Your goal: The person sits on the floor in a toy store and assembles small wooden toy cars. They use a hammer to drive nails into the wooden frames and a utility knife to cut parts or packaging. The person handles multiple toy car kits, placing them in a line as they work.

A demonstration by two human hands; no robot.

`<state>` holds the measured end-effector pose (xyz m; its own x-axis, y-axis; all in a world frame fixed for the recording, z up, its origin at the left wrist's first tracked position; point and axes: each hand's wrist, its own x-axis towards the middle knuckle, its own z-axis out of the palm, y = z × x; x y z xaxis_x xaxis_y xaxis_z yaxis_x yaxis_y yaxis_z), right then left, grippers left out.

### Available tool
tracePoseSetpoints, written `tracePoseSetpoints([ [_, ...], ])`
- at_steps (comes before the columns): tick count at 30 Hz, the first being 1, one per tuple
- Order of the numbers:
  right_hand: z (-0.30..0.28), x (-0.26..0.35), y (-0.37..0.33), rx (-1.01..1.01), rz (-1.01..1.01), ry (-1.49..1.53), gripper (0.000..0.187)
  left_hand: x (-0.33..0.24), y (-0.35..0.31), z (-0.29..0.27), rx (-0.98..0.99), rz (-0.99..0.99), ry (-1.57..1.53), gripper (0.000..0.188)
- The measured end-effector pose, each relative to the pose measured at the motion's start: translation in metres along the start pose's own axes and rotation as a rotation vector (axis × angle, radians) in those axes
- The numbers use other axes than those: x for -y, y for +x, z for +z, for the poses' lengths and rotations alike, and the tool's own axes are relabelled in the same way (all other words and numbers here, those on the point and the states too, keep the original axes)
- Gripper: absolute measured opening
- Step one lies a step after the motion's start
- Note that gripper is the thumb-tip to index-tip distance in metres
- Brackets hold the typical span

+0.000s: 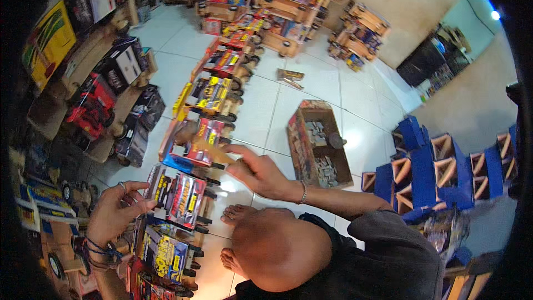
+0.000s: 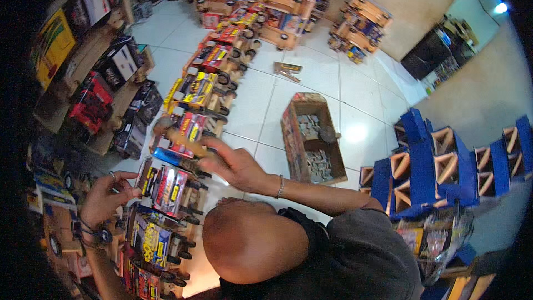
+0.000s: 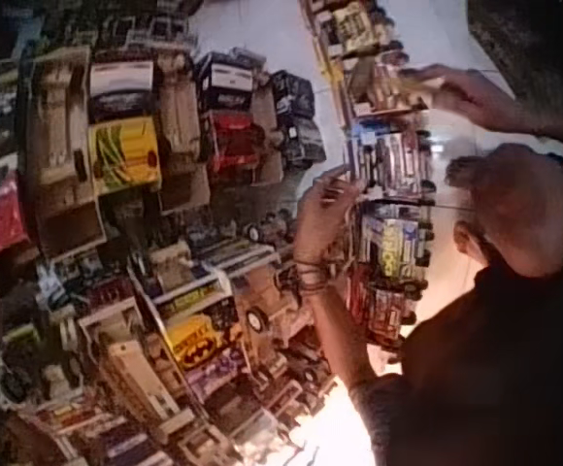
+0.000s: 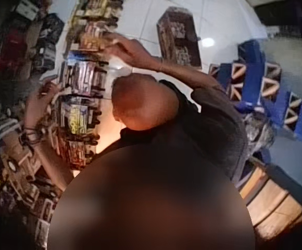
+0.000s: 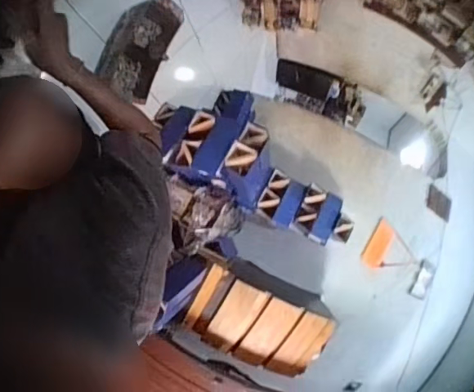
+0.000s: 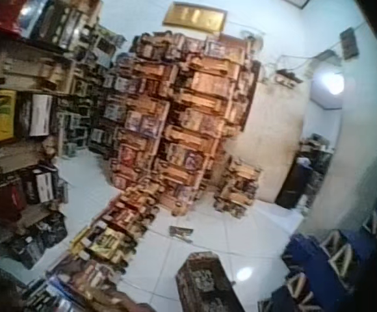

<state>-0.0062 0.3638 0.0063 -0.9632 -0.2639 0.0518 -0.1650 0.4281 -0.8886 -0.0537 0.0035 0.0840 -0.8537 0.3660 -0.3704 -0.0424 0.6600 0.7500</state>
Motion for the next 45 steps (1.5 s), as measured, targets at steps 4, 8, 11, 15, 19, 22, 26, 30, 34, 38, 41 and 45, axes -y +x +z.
tracePoseSetpoints([
  [4, -0.070, -0.034, -0.045, -0.272, 0.417, -0.186, 0.041, -0.050, 0.036, 0.004, 0.166, 0.343, 0.307, 0.049],
  [8, -0.137, -0.071, -0.131, -0.520, 0.668, -0.346, 0.051, -0.113, 0.080, 0.038, 0.240, 0.674, 0.534, 0.058],
  [11, -0.151, -0.113, -0.198, -0.538, 0.725, -0.503, 0.041, -0.153, 0.113, 0.075, 0.426, 0.765, 0.552, 0.059],
  [15, -0.112, -0.162, -0.261, -0.488, 0.505, -0.591, 0.036, -0.176, 0.157, 0.135, 0.510, 0.852, 0.572, 0.054],
  [19, -0.072, -0.184, -0.277, -0.566, 0.513, -0.573, 0.040, -0.187, 0.193, 0.251, 0.527, 0.983, 0.497, 0.034],
  [22, -0.055, -0.183, -0.270, -0.619, 0.476, -0.369, 0.036, -0.182, 0.200, 0.350, 0.516, 1.172, 0.578, 0.021],
  [26, -0.043, -0.164, -0.270, -0.752, 0.506, -0.087, 0.029, -0.167, 0.208, 0.451, 0.575, 1.080, 0.544, 0.016],
  [30, -0.053, -0.148, -0.284, -0.977, 0.761, 0.176, 0.032, -0.155, 0.227, 0.504, 0.591, 0.929, 0.692, 0.015],
  [34, -0.071, -0.158, -0.287, -1.026, 0.734, 0.138, 0.033, -0.139, 0.229, 0.536, 0.629, 0.886, 0.638, 0.025],
  [38, -0.072, -0.174, -0.290, -0.880, 0.641, 0.052, 0.027, -0.140, 0.243, 0.539, 0.623, 0.811, 0.602, 0.026],
  [41, -0.064, -0.182, -0.295, -0.842, 0.582, -0.042, 0.023, -0.146, 0.241, 0.518, 0.645, 0.765, 0.620, 0.031],
  [45, -0.066, -0.184, -0.298, -0.837, 0.689, 0.015, 0.020, -0.152, 0.202, 0.470, 0.517, 0.724, 0.183, 0.029],
])
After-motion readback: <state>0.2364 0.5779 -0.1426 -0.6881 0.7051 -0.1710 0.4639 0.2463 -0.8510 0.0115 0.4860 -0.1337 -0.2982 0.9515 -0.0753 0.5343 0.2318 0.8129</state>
